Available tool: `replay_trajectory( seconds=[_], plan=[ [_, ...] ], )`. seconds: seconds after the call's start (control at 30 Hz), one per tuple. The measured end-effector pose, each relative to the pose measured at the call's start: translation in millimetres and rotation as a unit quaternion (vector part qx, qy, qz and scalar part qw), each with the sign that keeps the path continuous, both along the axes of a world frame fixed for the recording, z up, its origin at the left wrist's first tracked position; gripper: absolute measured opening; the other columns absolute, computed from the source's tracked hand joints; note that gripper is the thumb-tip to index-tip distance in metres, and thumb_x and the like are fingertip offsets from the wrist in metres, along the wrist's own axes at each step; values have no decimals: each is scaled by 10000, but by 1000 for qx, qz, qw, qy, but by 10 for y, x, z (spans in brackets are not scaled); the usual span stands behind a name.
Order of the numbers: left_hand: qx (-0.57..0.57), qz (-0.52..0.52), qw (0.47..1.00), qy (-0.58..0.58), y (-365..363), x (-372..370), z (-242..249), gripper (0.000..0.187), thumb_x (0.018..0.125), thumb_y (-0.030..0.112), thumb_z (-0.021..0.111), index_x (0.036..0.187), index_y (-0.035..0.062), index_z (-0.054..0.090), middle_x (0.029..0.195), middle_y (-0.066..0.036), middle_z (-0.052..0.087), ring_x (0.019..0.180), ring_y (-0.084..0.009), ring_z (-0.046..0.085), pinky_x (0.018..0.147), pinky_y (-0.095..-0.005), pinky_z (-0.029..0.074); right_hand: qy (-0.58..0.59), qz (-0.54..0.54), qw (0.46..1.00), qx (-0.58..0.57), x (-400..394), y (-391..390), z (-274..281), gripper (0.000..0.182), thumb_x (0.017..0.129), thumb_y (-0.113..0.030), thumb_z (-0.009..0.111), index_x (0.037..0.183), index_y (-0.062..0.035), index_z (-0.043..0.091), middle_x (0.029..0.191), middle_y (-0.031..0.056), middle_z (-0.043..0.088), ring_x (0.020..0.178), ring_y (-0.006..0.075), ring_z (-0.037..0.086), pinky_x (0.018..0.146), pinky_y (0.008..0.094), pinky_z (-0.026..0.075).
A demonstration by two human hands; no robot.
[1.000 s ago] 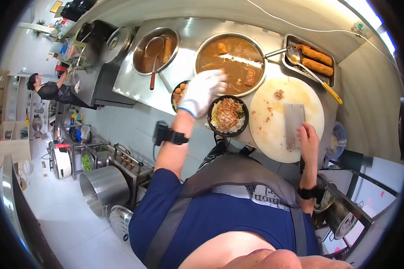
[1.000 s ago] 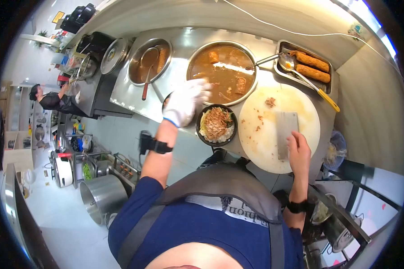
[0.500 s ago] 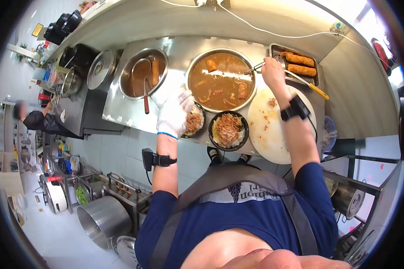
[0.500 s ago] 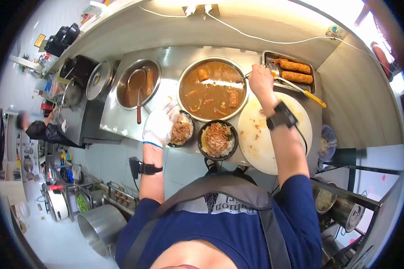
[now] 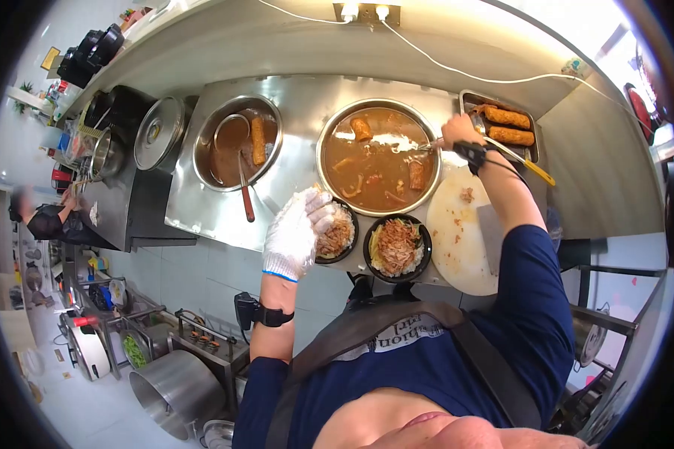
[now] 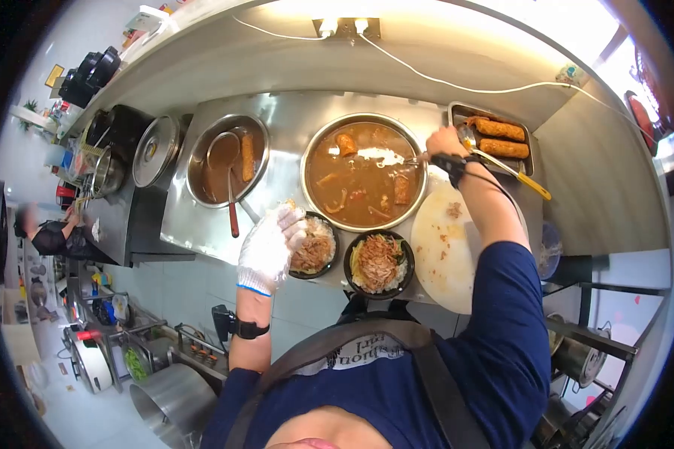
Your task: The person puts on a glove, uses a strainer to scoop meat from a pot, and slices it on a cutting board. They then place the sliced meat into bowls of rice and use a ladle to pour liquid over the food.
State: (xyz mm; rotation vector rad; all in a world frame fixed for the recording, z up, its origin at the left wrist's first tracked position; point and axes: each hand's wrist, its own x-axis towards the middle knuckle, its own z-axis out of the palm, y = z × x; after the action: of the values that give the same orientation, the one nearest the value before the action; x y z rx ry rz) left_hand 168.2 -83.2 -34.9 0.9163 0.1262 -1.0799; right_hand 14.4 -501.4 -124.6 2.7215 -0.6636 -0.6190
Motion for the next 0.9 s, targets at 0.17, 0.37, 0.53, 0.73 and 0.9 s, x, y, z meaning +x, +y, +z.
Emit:
replay_trajectory(
  seconds=[0.17,0.37,0.53,0.73,0.9],
  plan=[
    [-15,-1,1000,1,-7,172,-28,363,1038,229,458,1272,-47,497,1186,-210,623,996,-295,651,826,-354,586,-47,53,992,109,-265,-47,-55,467,820,-501,695,863,-36,700,806,176,687,809,377,672,704,476,531],
    [-8,-17,1000,-10,-75,277,-36,396,1039,244,455,1304,-49,484,1199,-203,622,1013,-285,650,855,-361,580,-142,-42,985,88,-478,176,285,416,841,-446,696,888,-33,673,837,176,694,831,367,677,728,463,538],
    [-6,-30,999,-16,-178,287,-9,412,1035,255,467,1310,-52,480,1193,-193,625,1020,-266,648,868,-350,574,-194,-97,971,103,-565,346,181,368,854,-389,695,899,-33,614,862,170,684,848,368,665,733,481,521],
    [8,-49,998,-45,-276,237,112,405,1031,248,484,1312,-43,482,1199,-188,621,1021,-259,649,865,-333,566,-268,-139,933,198,-578,719,82,231,870,-211,649,931,10,627,883,216,668,892,415,639,788,480,511],
    [9,-60,998,-34,-287,254,75,413,1029,252,491,1316,-44,479,1218,-187,609,1029,-257,639,869,-329,561,-239,-276,866,341,-537,1051,316,320,933,-256,574,898,55,644,815,249,667,795,373,671,743,461,528]
  ],
)
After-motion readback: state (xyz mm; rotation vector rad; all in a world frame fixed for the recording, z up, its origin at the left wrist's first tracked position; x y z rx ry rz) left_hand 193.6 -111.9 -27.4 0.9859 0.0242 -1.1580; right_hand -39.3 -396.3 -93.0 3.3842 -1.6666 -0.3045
